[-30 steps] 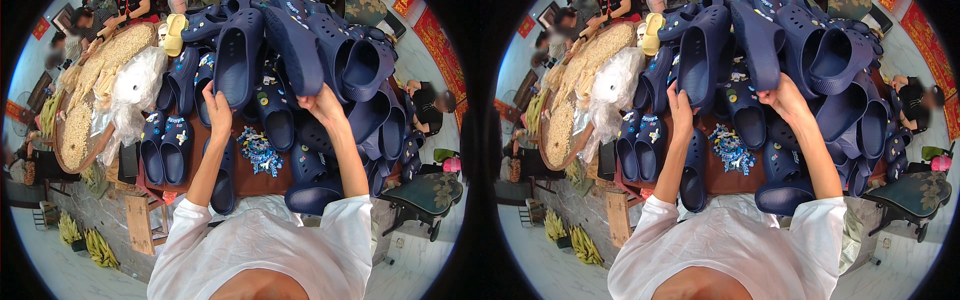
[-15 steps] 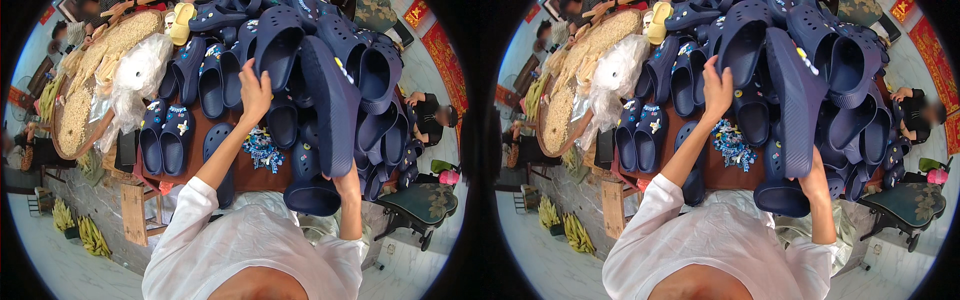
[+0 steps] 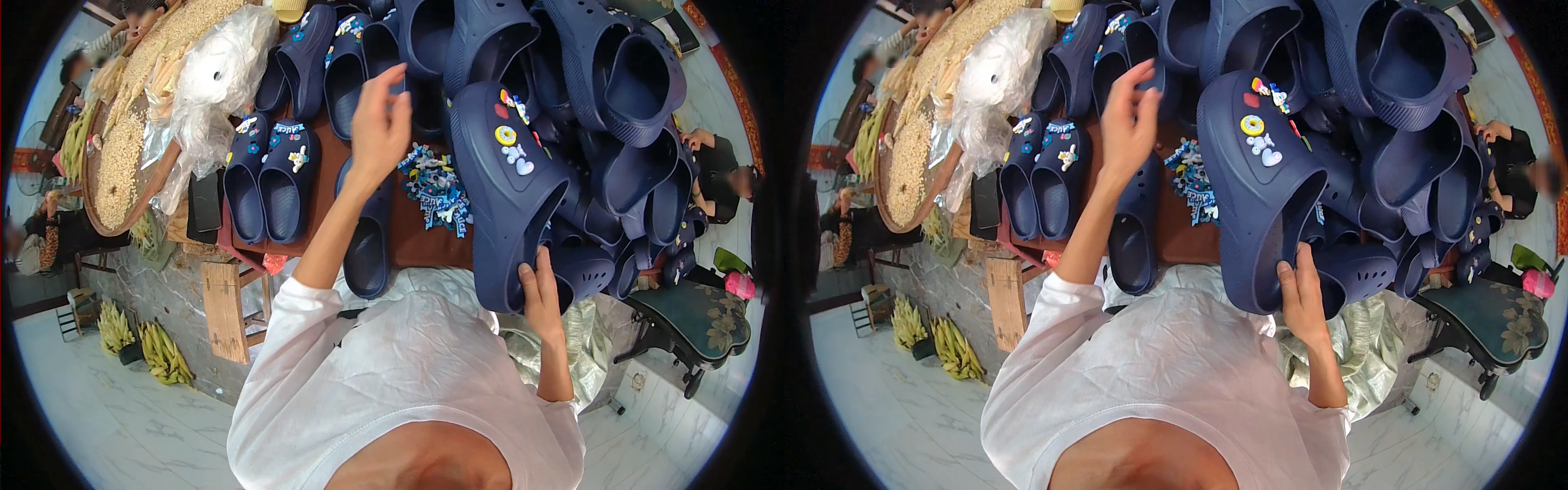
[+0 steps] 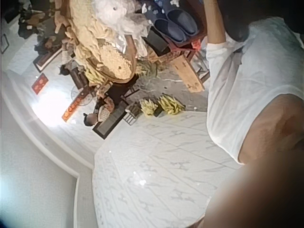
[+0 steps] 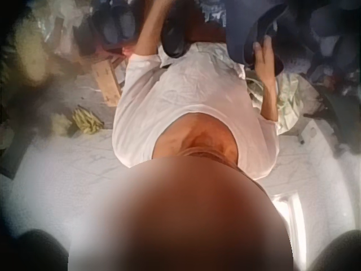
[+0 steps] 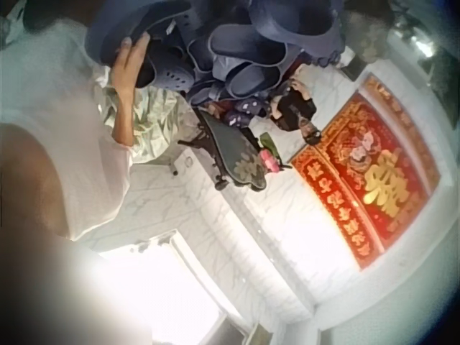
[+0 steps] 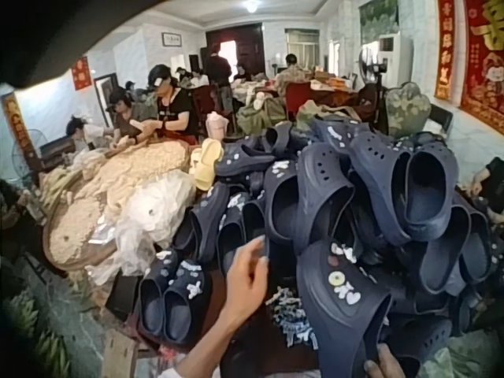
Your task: Attaching decorative charms into the holes of foam clogs.
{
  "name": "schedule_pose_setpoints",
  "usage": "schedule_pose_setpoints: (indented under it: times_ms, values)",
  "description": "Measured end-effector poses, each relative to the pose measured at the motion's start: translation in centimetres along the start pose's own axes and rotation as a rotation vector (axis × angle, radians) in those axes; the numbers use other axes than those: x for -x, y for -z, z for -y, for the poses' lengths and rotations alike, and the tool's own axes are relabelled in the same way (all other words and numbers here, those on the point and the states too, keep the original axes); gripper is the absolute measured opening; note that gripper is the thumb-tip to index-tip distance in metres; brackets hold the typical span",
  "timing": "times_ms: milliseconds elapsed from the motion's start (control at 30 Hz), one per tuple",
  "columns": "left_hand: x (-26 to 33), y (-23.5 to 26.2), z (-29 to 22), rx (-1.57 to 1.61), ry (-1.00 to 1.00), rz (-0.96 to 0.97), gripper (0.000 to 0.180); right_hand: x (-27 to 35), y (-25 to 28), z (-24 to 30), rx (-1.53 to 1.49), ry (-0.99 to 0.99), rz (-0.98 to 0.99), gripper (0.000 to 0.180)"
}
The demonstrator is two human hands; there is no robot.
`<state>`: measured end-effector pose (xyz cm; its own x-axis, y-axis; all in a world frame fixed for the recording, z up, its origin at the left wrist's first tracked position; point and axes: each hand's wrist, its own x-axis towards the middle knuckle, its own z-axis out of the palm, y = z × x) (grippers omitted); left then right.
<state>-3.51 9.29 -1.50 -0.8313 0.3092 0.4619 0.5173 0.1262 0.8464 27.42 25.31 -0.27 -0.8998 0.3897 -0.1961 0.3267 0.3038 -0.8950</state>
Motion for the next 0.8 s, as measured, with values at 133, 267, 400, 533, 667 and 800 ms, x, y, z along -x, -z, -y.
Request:
schedule_pose_setpoints:
  times_ms: [133, 267, 400, 533, 667, 800]
  values:
    - [5.5, 6.1, 0.9, -0.078, 0.153, 0.227, 0.053, 1.0, -0.5, 0.8, 0.107, -0.03, -0.006, 0.038]
    - [10.9, 9.3, 0.4, -0.278, 0.176, 0.505, 0.067, 2.4, -1.7, 1.1, 0.297, 0.118, -0.019, 0.03]
    - [13.8, 8.2, 3.0, -0.488, 0.105, 0.396, 0.067, 1.8, -3.9, 0.7, 0.286, 0.117, 0.113, 0.028]
    - [14.3, 8.0, 2.8, -0.587, 0.161, 0.212, 0.064, -0.1, -6.5, 0.7, 0.223, 0.069, 0.23, 0.024]
    - [14.2, 10.0, 3.9, -0.589, 0.144, 0.166, 0.064, -0.9, -9.0, -0.7, 0.271, 0.09, 0.22, 0.027]
    - [13.3, 10.9, 3.1, -0.528, 0.206, 0.25, 0.065, -0.6, -10.9, -1.3, 0.291, 0.134, 0.176, 0.03]
